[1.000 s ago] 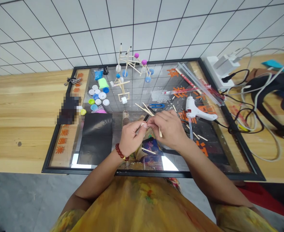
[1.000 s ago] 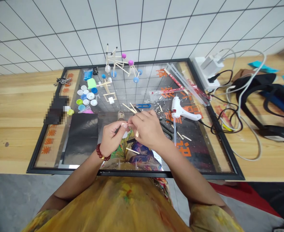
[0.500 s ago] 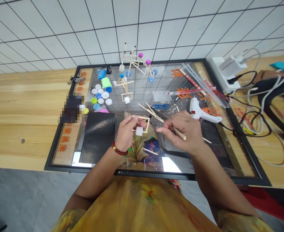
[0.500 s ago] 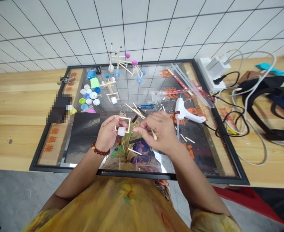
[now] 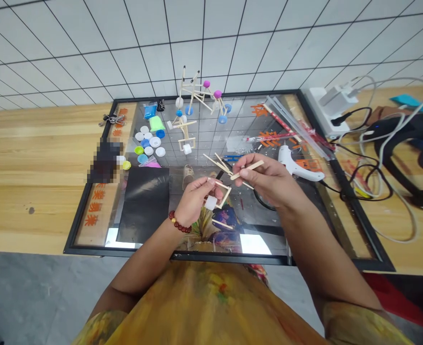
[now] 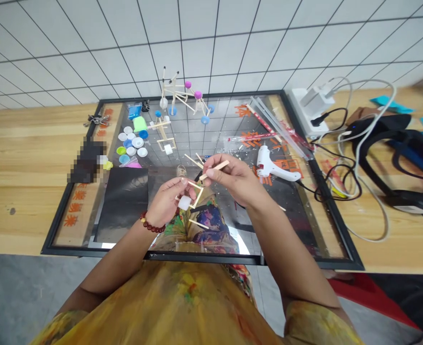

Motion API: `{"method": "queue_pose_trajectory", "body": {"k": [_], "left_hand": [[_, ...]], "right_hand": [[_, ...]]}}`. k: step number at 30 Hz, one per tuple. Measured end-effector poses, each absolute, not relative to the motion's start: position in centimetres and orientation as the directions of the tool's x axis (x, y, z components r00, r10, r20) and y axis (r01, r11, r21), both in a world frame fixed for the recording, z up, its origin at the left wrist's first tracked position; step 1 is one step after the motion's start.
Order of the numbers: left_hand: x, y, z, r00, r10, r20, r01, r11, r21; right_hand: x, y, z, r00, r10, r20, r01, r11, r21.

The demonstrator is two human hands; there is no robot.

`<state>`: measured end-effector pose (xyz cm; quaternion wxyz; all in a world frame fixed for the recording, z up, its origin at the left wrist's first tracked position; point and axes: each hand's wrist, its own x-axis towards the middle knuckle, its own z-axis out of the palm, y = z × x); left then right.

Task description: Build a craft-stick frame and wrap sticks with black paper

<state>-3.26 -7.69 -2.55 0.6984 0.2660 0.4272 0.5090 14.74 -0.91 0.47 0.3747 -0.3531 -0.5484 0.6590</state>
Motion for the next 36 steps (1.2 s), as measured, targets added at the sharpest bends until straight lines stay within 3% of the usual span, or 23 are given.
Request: {"method": "queue_pose_trajectory", "body": {"k": [3, 12, 20, 36], "left_hand": [[-3.1, -7.8, -2.5, 0.125, 0.938, -0.324, -0.481, 0.343, 0.807], [-3.0, -7.8, -2.8, 0.13, 0.936, -0.328, -0.403, 0.352, 0.845], [-3.2, -7.9, -3.3, 0.168, 0.94, -0.298, -0.288, 0.336, 0.897], [-2.8, -7.7, -3.0, 0.148, 0.924, -0.353, -0.387, 0.383, 0.839]], "right_hand": [[13.8, -0.9, -0.2, -0.428, 0.902, -0.06, -0.071, -0.1, -0.992], [13.3, -1.0, -1.2, -0.522, 0.847, -0.1, 0.013, -0.109, -0.994], [13.1, -1.0, -1.2, -0.507, 0.858, -0.087, -0.002, -0.102, -0.995], [13.4, -0.9, -1.7, -0.523, 0.842, -0.132, 0.002, -0.153, -0.988]]}}
